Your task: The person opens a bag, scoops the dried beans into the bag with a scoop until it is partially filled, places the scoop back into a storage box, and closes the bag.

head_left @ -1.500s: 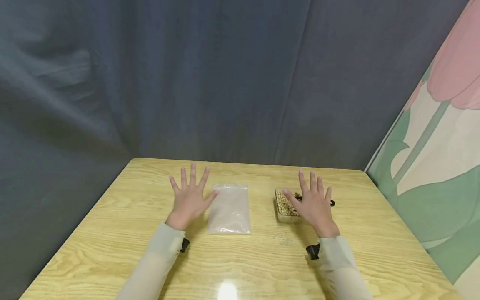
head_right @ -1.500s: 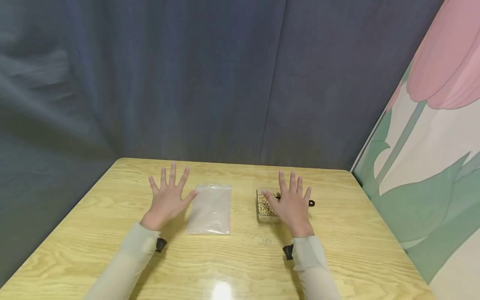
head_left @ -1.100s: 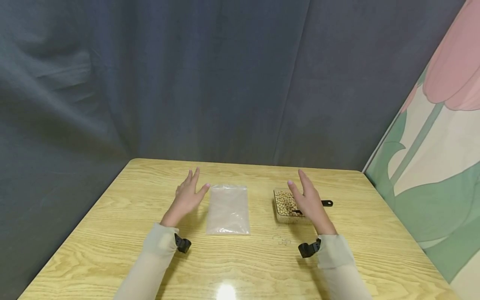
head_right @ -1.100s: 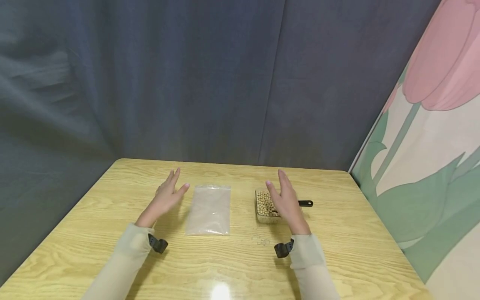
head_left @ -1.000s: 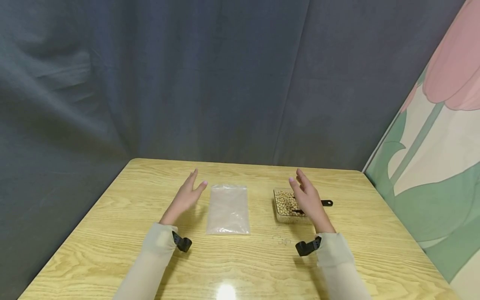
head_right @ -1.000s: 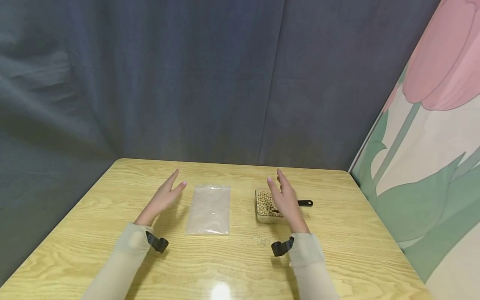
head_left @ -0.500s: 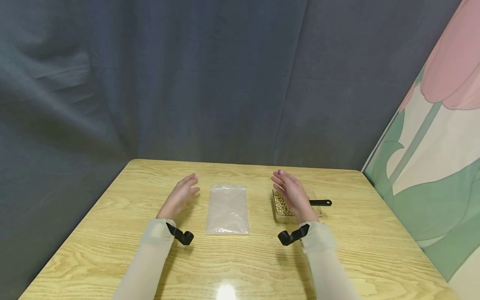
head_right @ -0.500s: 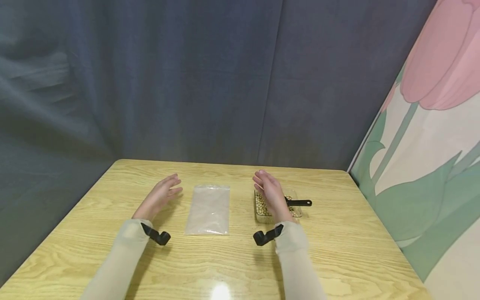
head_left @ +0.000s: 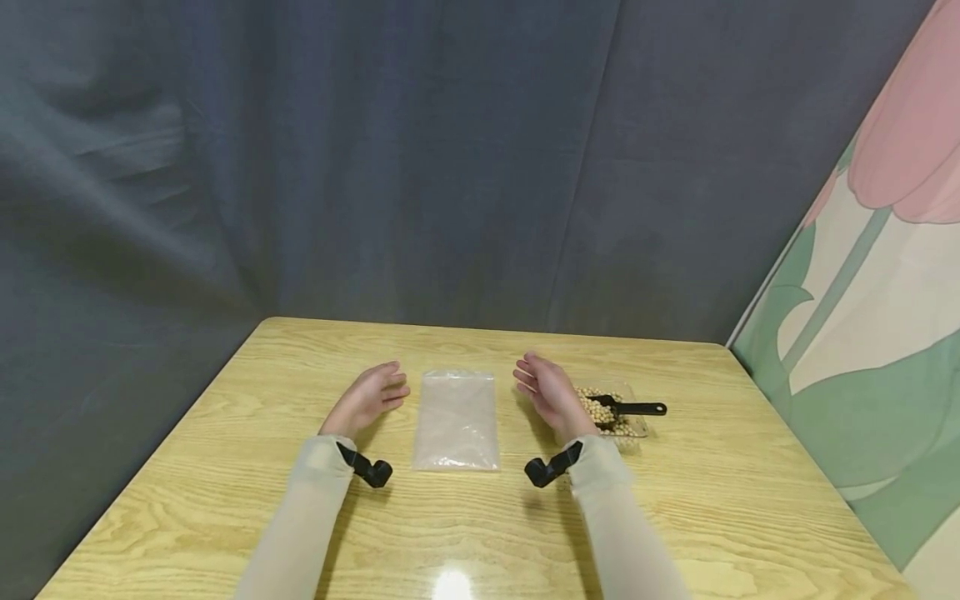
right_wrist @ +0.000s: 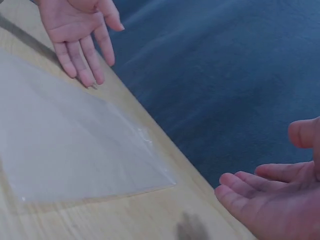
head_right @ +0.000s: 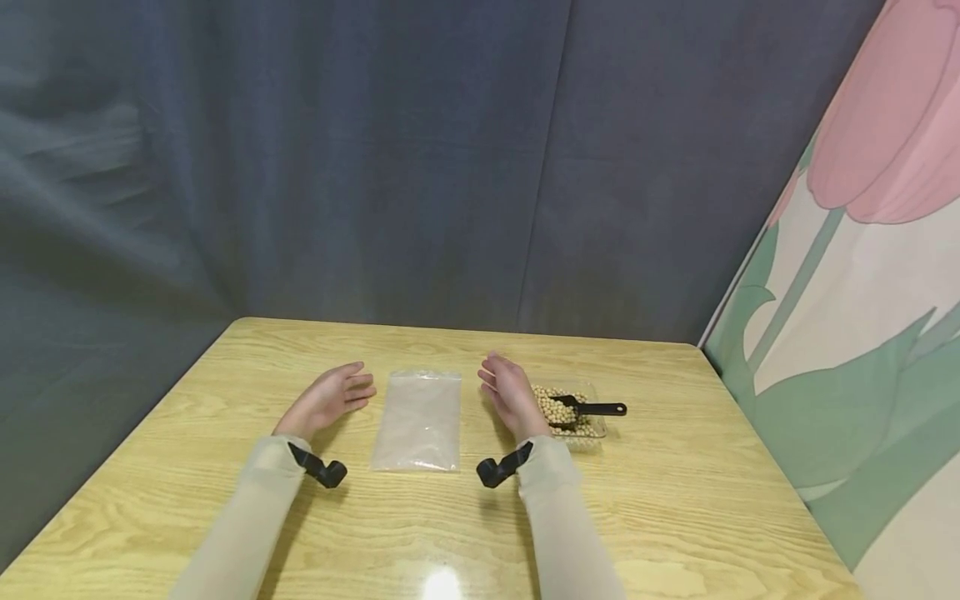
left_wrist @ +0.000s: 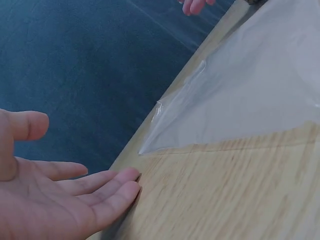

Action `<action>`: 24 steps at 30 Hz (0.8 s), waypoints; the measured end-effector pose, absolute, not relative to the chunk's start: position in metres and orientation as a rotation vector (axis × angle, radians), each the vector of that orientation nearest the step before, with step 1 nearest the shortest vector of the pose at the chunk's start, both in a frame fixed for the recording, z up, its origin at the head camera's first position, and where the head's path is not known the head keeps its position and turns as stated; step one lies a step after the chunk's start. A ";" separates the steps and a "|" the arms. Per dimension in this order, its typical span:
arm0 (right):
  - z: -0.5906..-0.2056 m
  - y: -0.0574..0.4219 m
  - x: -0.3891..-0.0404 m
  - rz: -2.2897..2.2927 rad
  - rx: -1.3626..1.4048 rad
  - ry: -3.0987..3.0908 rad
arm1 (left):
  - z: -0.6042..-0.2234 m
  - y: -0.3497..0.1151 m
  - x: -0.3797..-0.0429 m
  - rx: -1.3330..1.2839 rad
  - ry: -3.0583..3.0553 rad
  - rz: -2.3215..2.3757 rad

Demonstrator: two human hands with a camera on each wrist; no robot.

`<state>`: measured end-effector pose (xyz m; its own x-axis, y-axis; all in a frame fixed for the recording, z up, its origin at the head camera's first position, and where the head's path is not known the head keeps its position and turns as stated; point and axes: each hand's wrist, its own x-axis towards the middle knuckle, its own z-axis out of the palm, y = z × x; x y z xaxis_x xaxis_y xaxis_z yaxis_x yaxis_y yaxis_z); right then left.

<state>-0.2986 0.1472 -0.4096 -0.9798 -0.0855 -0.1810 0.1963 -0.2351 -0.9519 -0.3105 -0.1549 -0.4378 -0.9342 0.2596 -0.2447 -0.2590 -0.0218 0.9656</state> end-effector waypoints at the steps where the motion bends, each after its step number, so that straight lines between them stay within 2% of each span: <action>1: -0.412 0.145 -0.299 -2.327 0.153 1.816 | -0.439 -0.154 -0.311 0.004 1.898 2.015; 11: -0.429 0.127 -0.298 -2.125 0.190 1.950 | -0.441 -0.151 -0.309 -0.026 1.884 1.985; 24: -0.438 0.108 -0.294 -2.121 0.175 1.936 | -0.445 -0.147 -0.308 -0.028 1.850 2.004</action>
<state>-0.2936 0.1082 -0.4383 -0.9577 -0.1126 -0.2647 0.2738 -0.0753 -0.9588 -0.3077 -0.1474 -0.4447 -0.9153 0.2823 -0.2872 -0.3088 -0.0343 0.9505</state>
